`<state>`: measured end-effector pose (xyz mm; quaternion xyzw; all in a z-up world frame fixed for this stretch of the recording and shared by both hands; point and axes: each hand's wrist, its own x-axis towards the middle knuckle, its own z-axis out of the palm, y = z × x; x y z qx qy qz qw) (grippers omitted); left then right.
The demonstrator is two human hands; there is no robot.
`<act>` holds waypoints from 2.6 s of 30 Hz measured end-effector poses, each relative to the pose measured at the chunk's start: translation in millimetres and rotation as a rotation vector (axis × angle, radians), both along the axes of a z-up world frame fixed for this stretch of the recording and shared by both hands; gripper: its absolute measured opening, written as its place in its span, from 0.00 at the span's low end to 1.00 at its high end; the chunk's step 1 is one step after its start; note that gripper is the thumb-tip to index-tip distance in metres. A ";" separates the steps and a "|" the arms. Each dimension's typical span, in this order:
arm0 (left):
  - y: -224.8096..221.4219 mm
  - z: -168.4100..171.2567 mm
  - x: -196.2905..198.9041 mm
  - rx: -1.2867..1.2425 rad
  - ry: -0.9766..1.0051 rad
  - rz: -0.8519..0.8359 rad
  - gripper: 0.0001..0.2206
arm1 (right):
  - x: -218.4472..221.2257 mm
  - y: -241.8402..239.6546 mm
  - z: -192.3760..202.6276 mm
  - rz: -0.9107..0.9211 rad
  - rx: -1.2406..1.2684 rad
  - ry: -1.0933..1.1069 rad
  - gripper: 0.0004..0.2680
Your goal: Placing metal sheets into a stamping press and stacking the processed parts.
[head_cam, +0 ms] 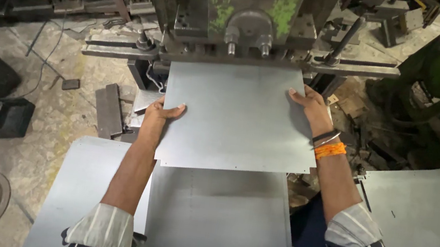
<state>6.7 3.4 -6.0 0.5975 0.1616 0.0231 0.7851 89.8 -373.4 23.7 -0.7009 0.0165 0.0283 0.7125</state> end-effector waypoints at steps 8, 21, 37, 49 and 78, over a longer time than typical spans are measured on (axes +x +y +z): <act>6.3 -20.1 -2.3 -0.052 0.043 -0.022 0.26 | 11.2 -7.7 -31.9 -0.007 0.073 -0.118 0.18; -42.7 52.4 -221.3 0.086 0.390 -0.014 0.40 | -220.2 0.8 -48.1 0.022 0.030 -0.035 0.22; 77.1 -70.3 -182.5 0.996 -0.145 0.390 0.20 | -207.0 270.6 -29.7 0.573 -0.759 -0.409 0.15; 389.7 -237.9 -266.1 1.215 0.887 0.462 0.49 | -235.7 404.0 -185.1 1.087 -0.941 -0.019 0.25; -26.3 42.9 -52.9 0.303 0.137 -0.037 0.37 | -58.5 -29.8 -29.6 0.011 0.087 -0.082 0.21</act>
